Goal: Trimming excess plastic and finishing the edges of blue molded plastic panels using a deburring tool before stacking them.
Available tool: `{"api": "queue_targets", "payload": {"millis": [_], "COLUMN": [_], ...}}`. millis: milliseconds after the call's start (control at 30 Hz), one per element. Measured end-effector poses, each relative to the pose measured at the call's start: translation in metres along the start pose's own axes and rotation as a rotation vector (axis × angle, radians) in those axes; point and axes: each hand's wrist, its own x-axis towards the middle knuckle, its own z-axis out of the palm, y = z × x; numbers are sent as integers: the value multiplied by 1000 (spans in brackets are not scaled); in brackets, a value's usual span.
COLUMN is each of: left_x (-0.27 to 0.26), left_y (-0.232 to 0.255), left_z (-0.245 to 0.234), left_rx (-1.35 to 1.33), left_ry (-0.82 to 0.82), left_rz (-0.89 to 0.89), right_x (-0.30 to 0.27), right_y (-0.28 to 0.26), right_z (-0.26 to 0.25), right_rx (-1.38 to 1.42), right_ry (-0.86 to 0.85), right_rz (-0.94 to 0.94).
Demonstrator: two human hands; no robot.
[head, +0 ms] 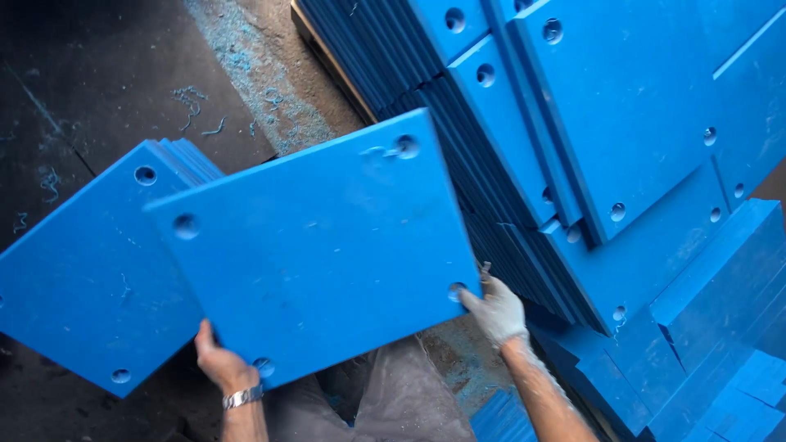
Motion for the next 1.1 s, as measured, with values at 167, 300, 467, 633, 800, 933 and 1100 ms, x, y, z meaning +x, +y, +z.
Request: {"api": "queue_targets", "payload": {"millis": [167,300,467,633,800,933,1100], "left_x": [-74,-143,-171,-153,-69,-15,57], "left_y": [67,118,109,73,-55,-83,-91], "left_z": [188,345,438,351,166,37,-63], "left_rx": [395,848,865,386,787,1001,1161], "left_ry": [-375,-870,-1049,-1053,-691,-437,-94], "left_rz": [227,600,816,333,133,13,417], "right_x": [-11,2,36,20,2,4,26], "right_y": [84,110,142,51,-36,-108,-187], "right_z": [-64,-98,-121,-106,-28,54,156], "right_rx": [510,996,1403,1225,801,615,-118], "right_ry": [197,435,545,584,-52,-502,-405], "right_rz": [377,594,531,433,278,131,-658]}}
